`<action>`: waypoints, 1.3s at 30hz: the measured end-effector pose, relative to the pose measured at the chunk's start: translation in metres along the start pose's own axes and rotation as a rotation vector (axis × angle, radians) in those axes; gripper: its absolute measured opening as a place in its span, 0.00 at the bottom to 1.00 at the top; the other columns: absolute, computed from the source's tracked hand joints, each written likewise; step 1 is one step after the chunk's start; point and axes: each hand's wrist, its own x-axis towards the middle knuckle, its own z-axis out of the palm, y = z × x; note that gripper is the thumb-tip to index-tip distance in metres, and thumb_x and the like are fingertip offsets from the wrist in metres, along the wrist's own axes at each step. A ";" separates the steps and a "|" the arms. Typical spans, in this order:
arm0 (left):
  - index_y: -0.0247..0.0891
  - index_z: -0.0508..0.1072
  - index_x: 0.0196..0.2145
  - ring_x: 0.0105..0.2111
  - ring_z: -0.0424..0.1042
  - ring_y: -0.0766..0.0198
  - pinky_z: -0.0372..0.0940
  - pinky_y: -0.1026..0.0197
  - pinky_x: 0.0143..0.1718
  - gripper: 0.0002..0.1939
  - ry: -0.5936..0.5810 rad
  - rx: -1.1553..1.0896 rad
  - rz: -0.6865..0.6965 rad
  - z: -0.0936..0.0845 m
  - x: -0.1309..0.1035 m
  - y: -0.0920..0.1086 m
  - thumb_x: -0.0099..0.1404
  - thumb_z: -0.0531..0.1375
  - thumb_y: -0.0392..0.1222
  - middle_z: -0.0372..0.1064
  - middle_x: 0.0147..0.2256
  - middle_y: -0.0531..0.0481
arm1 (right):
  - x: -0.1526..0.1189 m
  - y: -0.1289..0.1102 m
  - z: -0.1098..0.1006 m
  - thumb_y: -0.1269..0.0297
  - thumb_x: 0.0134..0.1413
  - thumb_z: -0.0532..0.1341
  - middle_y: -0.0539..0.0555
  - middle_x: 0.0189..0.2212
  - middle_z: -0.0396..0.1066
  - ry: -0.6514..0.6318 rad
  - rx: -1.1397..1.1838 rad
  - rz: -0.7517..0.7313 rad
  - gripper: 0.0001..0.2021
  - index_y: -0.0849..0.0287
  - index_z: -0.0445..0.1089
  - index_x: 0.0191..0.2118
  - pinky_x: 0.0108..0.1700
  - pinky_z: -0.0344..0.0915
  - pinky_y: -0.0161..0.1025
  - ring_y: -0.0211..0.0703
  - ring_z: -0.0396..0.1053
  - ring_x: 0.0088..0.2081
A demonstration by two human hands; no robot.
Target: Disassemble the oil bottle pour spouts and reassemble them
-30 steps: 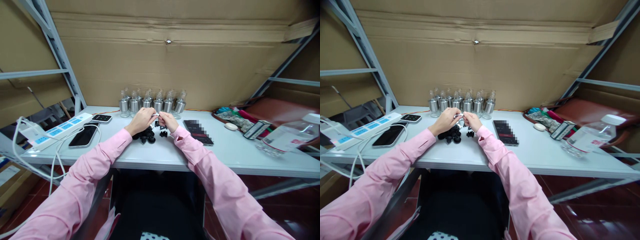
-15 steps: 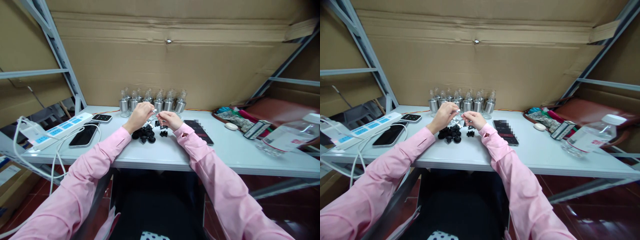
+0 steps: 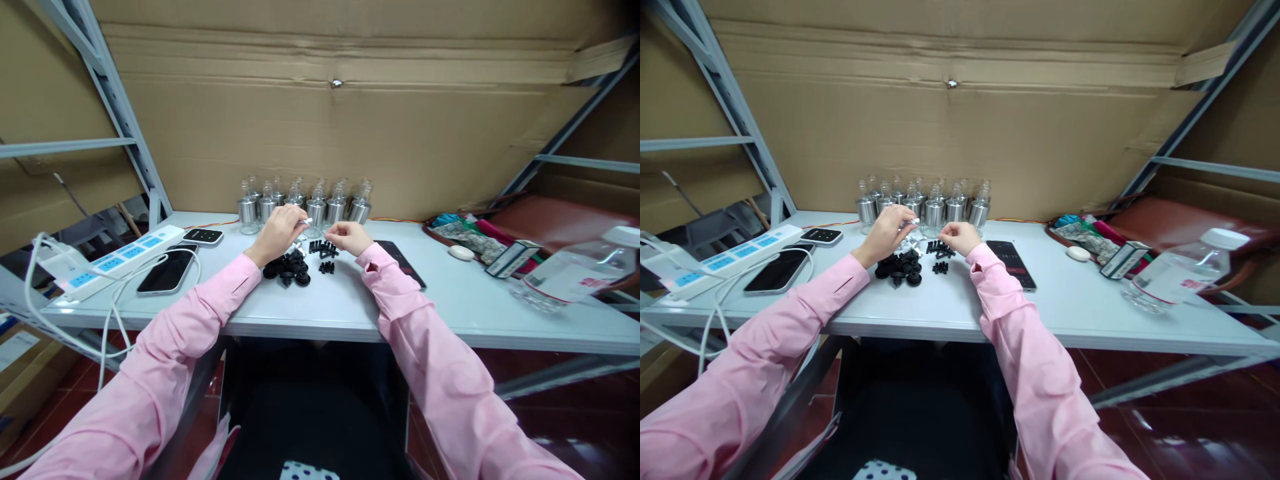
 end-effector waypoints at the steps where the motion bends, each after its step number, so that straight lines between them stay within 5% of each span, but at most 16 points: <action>1: 0.36 0.63 0.36 0.39 0.66 0.61 0.59 0.57 0.43 0.06 -0.007 0.003 -0.003 0.000 0.000 0.000 0.67 0.51 0.40 0.68 0.37 0.46 | -0.001 -0.001 0.000 0.61 0.42 0.60 0.44 0.11 0.59 -0.053 -0.025 0.017 0.08 0.61 0.67 0.24 0.23 0.57 0.32 0.31 0.57 0.16; 5: 0.36 0.63 0.36 0.40 0.66 0.60 0.58 0.56 0.44 0.06 -0.016 0.022 -0.002 -0.001 0.001 0.002 0.67 0.50 0.40 0.68 0.37 0.45 | -0.003 -0.002 0.001 0.67 0.41 0.61 0.45 0.11 0.62 -0.235 -0.144 0.065 0.04 0.61 0.67 0.22 0.27 0.58 0.33 0.33 0.61 0.18; 12: 0.36 0.64 0.36 0.41 0.66 0.60 0.57 0.55 0.45 0.07 -0.063 0.029 -0.038 -0.001 0.001 0.003 0.68 0.50 0.41 0.69 0.38 0.45 | -0.003 0.002 0.002 0.67 0.41 0.62 0.45 0.15 0.65 -0.339 -0.265 0.022 0.04 0.61 0.71 0.24 0.28 0.57 0.32 0.33 0.61 0.21; 29: 0.36 0.64 0.36 0.41 0.66 0.60 0.56 0.55 0.45 0.06 -0.037 0.035 -0.019 -0.002 0.001 0.004 0.67 0.50 0.41 0.69 0.37 0.46 | -0.005 0.001 0.005 0.63 0.49 0.59 0.47 0.13 0.66 -0.404 -0.300 0.071 0.09 0.61 0.73 0.25 0.26 0.58 0.31 0.33 0.62 0.19; 39: 0.36 0.64 0.36 0.41 0.66 0.60 0.56 0.55 0.45 0.07 -0.051 0.026 -0.031 -0.002 0.001 0.004 0.68 0.50 0.41 0.69 0.37 0.45 | -0.006 0.001 0.010 0.60 0.44 0.63 0.45 0.11 0.63 -0.417 -0.247 0.079 0.09 0.61 0.70 0.24 0.22 0.55 0.30 0.31 0.59 0.16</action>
